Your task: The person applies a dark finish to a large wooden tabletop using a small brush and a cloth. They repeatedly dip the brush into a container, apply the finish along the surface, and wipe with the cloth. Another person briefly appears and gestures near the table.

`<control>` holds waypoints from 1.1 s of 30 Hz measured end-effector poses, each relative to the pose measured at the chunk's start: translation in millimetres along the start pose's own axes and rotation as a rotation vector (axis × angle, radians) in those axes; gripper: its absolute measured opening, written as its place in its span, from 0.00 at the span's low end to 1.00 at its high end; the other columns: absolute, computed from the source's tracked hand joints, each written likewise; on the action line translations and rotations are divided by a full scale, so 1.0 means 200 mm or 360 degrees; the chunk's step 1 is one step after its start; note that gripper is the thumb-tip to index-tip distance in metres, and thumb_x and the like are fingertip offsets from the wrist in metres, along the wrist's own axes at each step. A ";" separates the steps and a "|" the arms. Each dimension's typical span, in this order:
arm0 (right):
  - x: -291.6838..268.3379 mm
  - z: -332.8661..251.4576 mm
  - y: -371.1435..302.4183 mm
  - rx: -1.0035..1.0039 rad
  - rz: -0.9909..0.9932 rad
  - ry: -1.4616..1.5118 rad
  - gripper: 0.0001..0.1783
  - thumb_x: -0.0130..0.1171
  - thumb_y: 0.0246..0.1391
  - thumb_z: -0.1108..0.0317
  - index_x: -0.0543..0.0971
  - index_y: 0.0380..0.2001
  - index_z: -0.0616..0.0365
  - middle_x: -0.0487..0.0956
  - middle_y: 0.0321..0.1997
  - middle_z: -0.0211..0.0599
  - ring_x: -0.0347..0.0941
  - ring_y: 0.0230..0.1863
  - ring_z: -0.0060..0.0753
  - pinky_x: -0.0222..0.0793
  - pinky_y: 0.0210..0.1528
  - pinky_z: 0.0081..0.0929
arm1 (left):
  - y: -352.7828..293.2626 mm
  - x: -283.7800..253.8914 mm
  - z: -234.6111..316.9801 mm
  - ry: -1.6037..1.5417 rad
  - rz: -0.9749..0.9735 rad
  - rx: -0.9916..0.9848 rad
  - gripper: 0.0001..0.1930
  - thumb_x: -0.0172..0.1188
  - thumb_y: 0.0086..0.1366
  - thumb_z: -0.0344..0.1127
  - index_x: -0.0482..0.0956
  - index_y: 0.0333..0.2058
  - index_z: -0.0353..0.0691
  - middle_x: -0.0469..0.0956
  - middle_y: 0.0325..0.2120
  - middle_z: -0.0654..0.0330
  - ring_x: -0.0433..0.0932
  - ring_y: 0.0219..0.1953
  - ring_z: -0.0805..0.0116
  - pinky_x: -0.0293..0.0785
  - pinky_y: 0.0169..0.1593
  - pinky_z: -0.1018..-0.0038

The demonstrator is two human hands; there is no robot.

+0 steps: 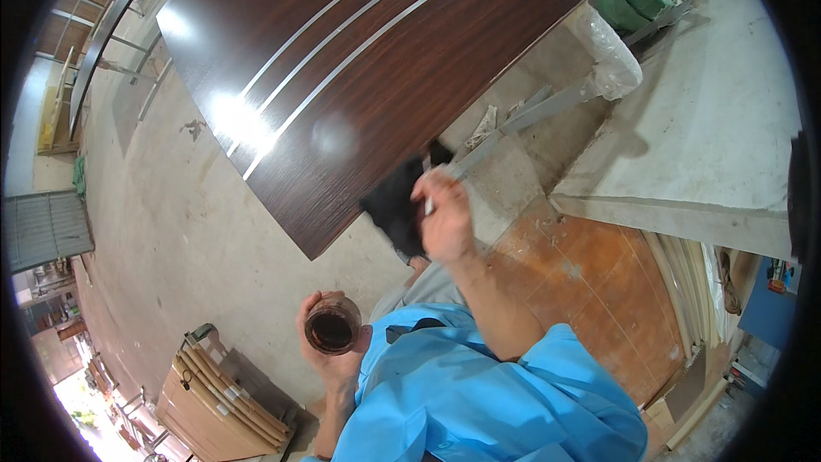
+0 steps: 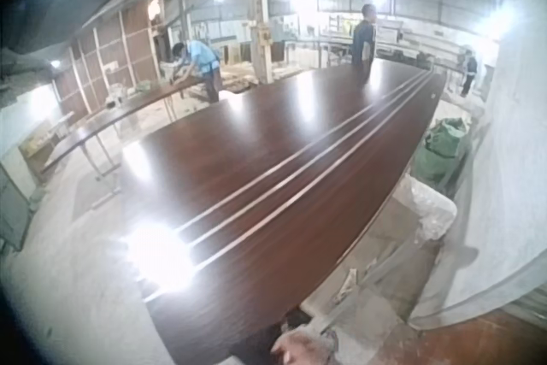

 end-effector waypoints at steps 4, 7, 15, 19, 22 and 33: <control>0.11 0.28 -0.41 0.0608 -0.0194 0.0086 0.13 0.58 0.64 0.62 0.79 0.28 0.59 0.77 0.31 0.30 0.71 0.36 0.20 0.63 0.43 0.19 | -0.08 -0.15 -0.01 0.0118 0.0113 0.0004 0.46 0.79 0.45 0.35 0.64 0.62 0.37 0.75 0.52 0.53 0.75 0.54 0.61 0.73 0.58 0.66; 0.14 0.27 -0.56 0.0612 -0.0462 -0.0455 0.17 0.54 0.68 0.59 0.78 0.26 0.56 0.71 0.28 0.22 0.63 0.32 0.14 0.58 0.38 0.16 | -0.09 -0.19 -0.05 -0.0078 0.0130 -0.0003 0.48 0.80 0.44 0.38 0.63 0.63 0.37 0.74 0.53 0.53 0.75 0.55 0.61 0.72 0.59 0.65; 0.42 0.32 -0.80 0.0999 -0.0910 -0.0337 0.14 0.51 0.71 0.56 0.75 0.36 0.54 0.69 0.34 0.17 0.63 0.38 0.11 0.59 0.42 0.15 | -0.07 -0.14 0.02 -0.0476 0.0128 0.0331 0.50 0.79 0.51 0.35 0.54 0.67 0.38 0.72 0.55 0.46 0.73 0.58 0.54 0.69 0.63 0.60; 0.49 0.32 -0.90 0.1238 -0.0891 -0.0198 0.10 0.50 0.72 0.61 0.73 0.38 0.55 0.69 0.37 0.18 0.63 0.41 0.09 0.62 0.46 0.14 | -0.14 -0.22 0.00 -0.0302 0.0452 0.0213 0.47 0.77 0.51 0.31 0.58 0.66 0.36 0.74 0.50 0.56 0.74 0.52 0.65 0.71 0.58 0.69; 0.53 0.26 -0.89 0.1072 -0.1095 -0.0437 0.14 0.50 0.72 0.58 0.73 0.38 0.58 0.71 0.37 0.21 0.67 0.41 0.11 0.63 0.48 0.14 | -0.14 -0.26 0.02 -0.0265 0.0520 0.0226 0.46 0.78 0.48 0.32 0.62 0.64 0.35 0.74 0.48 0.59 0.75 0.51 0.68 0.72 0.57 0.72; 0.61 -0.35 -0.53 0.0090 -0.0703 -0.1933 0.05 0.62 0.59 0.72 0.81 0.32 0.63 0.79 0.28 0.35 0.73 0.27 0.27 0.68 0.30 0.25 | -0.02 -0.14 0.09 -0.0067 0.0194 0.0382 0.43 0.77 0.49 0.24 0.63 0.63 0.37 0.75 0.50 0.57 0.77 0.51 0.67 0.74 0.57 0.71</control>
Point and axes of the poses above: each hand's wrist, its own y-axis towards the middle knuckle, its own x-axis out of the palm, z = x × y, the point moved 10 cm from there along y, towards the middle knuckle
